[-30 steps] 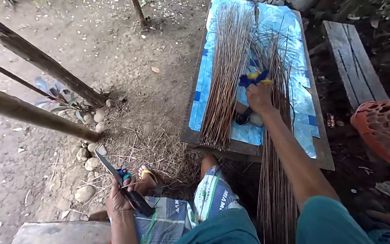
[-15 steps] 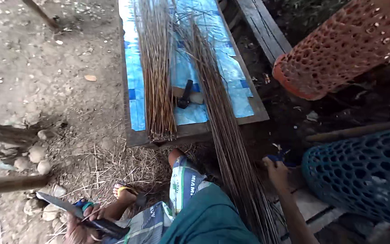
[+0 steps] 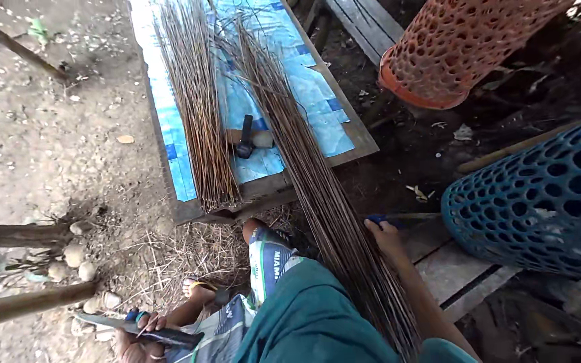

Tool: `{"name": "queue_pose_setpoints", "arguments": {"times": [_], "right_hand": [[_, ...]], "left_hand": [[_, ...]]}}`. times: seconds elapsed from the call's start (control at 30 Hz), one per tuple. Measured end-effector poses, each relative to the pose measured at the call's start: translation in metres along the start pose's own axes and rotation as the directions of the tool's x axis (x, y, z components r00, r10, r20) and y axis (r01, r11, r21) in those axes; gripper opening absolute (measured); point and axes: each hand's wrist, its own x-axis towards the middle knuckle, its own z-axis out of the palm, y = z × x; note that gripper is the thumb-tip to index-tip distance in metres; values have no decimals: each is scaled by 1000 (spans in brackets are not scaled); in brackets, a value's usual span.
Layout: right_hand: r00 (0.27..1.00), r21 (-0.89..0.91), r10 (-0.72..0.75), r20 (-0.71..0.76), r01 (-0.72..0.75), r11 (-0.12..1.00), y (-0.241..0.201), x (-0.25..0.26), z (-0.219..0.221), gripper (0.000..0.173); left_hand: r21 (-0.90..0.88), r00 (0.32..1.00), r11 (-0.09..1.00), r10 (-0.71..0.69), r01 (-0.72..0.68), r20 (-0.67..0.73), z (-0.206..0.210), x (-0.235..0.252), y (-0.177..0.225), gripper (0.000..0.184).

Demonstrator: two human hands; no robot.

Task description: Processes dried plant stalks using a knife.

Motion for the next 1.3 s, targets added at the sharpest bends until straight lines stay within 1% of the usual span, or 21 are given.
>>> {"name": "queue_pose_setpoints", "arguments": {"times": [0.07, 0.13, 0.23, 0.33, 0.4, 0.47, 0.53, 0.6, 0.63, 0.7, 0.77, 0.8, 0.83, 0.9, 0.97, 1.07, 1.1, 1.13, 1.2, 1.23, 1.3], "right_hand": [[997, 62, -68, 22, 67, 996, 5, 3, 5, 34], [992, 115, -120, -24, 122, 986, 8, 2, 8, 28], [971, 96, -190, -144, 205, 974, 13, 0, 2, 28], [943, 64, -280, -178, 295, 953, 16, -5, -8, 24], [938, 12, -295, -181, 302, 953, 11, -12, -13, 23], [919, -110, -334, -210, 317, 942, 7, -16, -16, 25], [876, -258, -409, -255, 346, 902, 5, -19, -18, 31], [813, -308, -466, -349, 371, 876, 0, -25, -21, 37], [805, -248, -434, -403, 361, 899, -8, -30, -25, 39], [818, -5, -291, -496, 333, 943, -32, -39, -35, 41], [786, 133, -225, -575, 361, 923, -51, -44, -50, 40], [787, 155, -222, -575, 371, 915, -59, -45, -57, 39], [807, 150, -239, -540, 372, 916, -65, -47, -63, 37], [858, 78, -313, -407, 374, 924, -68, -49, -68, 37], [881, 49, -342, -327, 377, 925, -61, -46, -59, 38], [935, 163, -238, -262, 286, 944, -54, -44, -34, 31], [946, 193, -206, -250, 257, 947, -49, -43, -26, 30], [939, 205, -201, -278, 262, 943, -43, -42, -20, 29], [885, 228, -227, -407, 339, 913, -43, -47, -25, 33], [837, 236, -254, -484, 405, 883, -53, -54, -37, 33], [695, 230, -347, -629, 593, 771, -79, -77, -79, 28]], "left_hand": [[27, 1000, 999, 17, -16, -15, 2, 1, -2, 74], [27, 999, 999, 29, -29, -13, 1, 0, -2, 74], [39, 999, 999, 29, -28, -28, 4, -1, -2, 74], [58, 998, 998, 33, -30, -47, 9, -3, -2, 74], [48, 999, 999, 27, -25, -42, 9, -2, -4, 75], [51, 997, 998, 36, -33, -67, 12, -3, -5, 72], [59, 994, 997, 53, -48, -97, 17, -5, -5, 71], [73, 994, 996, 54, -47, -99, 17, -5, -5, 70], [69, 995, 997, 53, -47, -87, 15, -3, -5, 70], [52, 997, 998, 49, -46, -60, 7, -1, -5, 70], [38, 997, 999, 35, -33, -61, 5, 1, -4, 71], [33, 999, 999, 18, -16, -45, 5, 2, -5, 72], [28, 999, 1000, 3, -2, -32, 5, 3, -5, 73], [39, 1000, 999, -5, 6, -22, 7, 4, -5, 73], [65, 999, 998, 1, 2, -33, 10, 3, -5, 71], [88, 996, 996, 40, -33, -75, 17, -3, -6, 67], [80, 996, 996, 41, -35, -78, 16, -4, -5, 66], [77, 996, 996, 42, -36, -77, 15, -4, -4, 66], [69, 996, 997, 45, -40, -76, 12, -2, -5, 65], [63, 995, 997, 49, -43, -90, 10, -2, -5, 64], [66, 989, 997, 59, -50, -134, 7, -3, -3, 62]]}}
